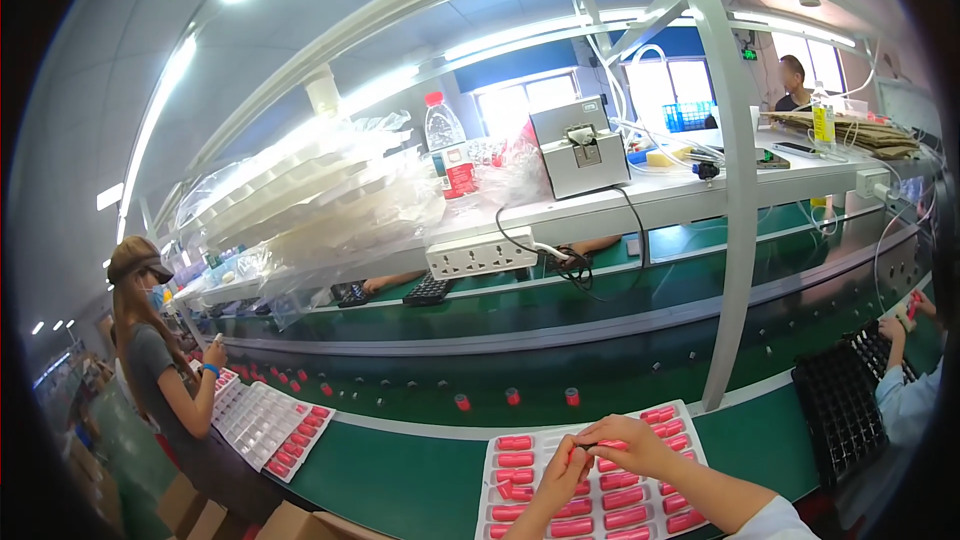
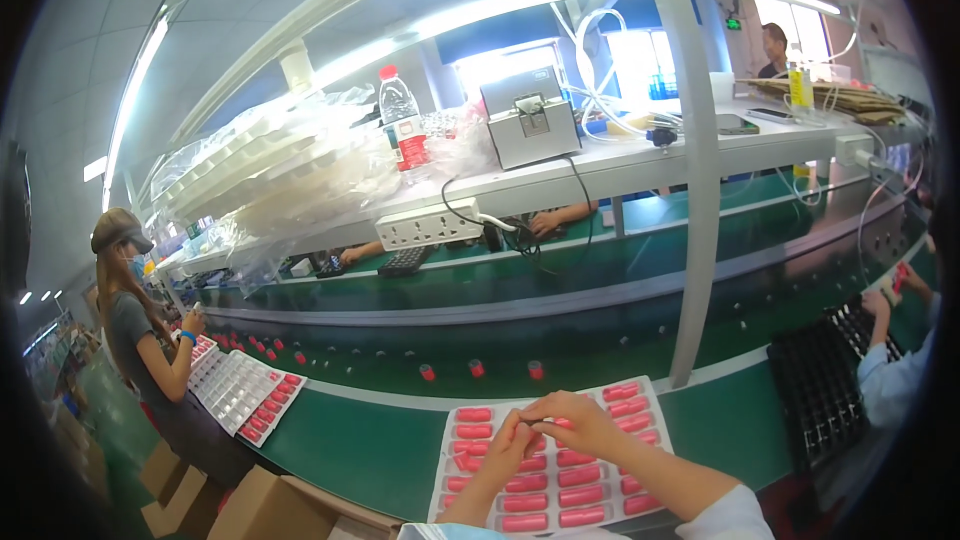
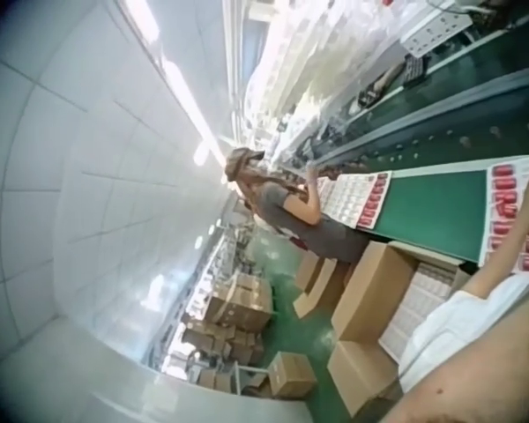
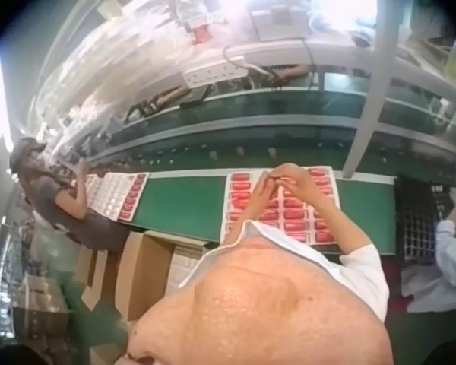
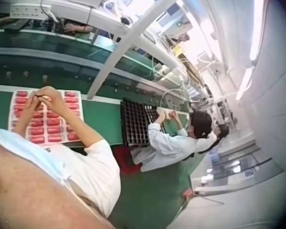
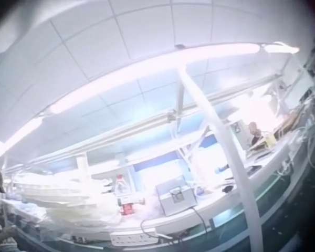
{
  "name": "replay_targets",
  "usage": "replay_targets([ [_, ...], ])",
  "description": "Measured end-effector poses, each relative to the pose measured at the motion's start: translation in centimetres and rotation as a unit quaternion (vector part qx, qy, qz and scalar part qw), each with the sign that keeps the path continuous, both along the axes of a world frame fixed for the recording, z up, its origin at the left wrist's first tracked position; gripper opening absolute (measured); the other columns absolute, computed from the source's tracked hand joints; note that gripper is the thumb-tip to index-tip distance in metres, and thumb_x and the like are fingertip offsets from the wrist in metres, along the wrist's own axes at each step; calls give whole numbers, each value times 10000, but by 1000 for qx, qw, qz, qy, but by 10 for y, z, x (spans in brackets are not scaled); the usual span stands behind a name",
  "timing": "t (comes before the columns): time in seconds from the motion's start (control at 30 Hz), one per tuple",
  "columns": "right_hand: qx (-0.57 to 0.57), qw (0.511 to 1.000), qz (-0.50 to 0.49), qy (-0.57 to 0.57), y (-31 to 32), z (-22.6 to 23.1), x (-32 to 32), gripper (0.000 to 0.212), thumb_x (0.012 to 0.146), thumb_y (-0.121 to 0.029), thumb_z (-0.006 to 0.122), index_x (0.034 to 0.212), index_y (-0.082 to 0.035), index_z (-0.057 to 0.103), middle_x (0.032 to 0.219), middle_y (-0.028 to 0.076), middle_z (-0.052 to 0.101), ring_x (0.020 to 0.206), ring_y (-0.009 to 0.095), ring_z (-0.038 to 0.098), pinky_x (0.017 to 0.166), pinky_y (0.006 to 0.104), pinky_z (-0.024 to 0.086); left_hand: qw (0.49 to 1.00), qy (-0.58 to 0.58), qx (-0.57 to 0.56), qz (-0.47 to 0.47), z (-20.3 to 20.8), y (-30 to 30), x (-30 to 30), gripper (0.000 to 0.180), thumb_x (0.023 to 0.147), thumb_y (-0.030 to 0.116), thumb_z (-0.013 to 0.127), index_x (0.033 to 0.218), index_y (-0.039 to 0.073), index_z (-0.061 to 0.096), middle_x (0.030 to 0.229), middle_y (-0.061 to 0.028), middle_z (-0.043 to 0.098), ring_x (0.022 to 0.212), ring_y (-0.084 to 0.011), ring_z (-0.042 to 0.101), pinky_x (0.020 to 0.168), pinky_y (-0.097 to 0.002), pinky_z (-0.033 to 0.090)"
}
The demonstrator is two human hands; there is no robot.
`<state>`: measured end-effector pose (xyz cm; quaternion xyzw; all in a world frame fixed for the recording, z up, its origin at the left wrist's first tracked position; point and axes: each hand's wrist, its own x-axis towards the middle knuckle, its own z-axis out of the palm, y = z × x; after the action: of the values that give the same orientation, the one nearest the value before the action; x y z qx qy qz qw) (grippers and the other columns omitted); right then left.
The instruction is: The person assembles small components by attaching grey caps to pink cylindrical parts by hand, then places the assembled components into a white plastic tray on a factory production line.
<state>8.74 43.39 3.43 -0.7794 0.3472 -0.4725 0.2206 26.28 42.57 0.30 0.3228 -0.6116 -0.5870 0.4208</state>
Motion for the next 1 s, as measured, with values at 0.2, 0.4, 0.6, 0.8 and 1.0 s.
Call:
replay_targets([
  [0.2, -61, 994, -94, 15, 26, 11, 21, 262, 856, -122, 676, 1108, -61, 647, 1014, 108, 669, 948, 279, 603, 792, 354, 495, 982, 118, 124, 79, 14, 21, -20, 293, 1048, 358, 325, 1083, 111, 478, 801, 7, 461, 602, -46, 335, 530, -192, 289],
  [0.4, -71, 994, -83, 1, 20, 1, 4, 258, 848, -169, 657, 1088, -74, 648, 898, 119, 637, 839, 317, 569, 749, 399, 454, 978, 110, 178, 3, 9, 14, -23, 400, 1032, 441, 294, 1164, 120, 494, 881, -12, 508, 622, -77, 393, 515, -206, 316],
  [0.6, -24, 997, 36, -67, -63, -18, -12, 155, 785, -133, 662, 919, -65, 625, 878, 100, 559, 824, 294, 550, 713, 373, 453, 991, -36, 9, 130, -92, -70, -27, 529, 1012, 512, 306, 1333, 95, 359, 1191, -89, 521, 1071, -189, 518, 915, -365, 429],
  [0.8, -69, 963, -199, 169, -166, -71, -79, 185, 803, -50, 635, 956, -54, 531, 958, 138, 560, 932, 347, 559, 753, 436, 453, 940, -300, -161, 33, -30, -40, -40, 394, 890, 206, 632, 1213, 39, 482, 1084, -163, 563, 936, -317, 564, 798, -368, 485],
  [1.0, 119, 951, -165, 231, -189, -103, -95, 200, 821, -83, 628, 1007, -80, 557, 1001, 131, 576, 923, 359, 591, 775, 432, 477, 868, -432, -238, -55, -41, -22, -36, 307, 818, 120, 671, 1100, 43, 578, 1068, -160, 582, 1015, -352, 527, 902, -423, 443],
])
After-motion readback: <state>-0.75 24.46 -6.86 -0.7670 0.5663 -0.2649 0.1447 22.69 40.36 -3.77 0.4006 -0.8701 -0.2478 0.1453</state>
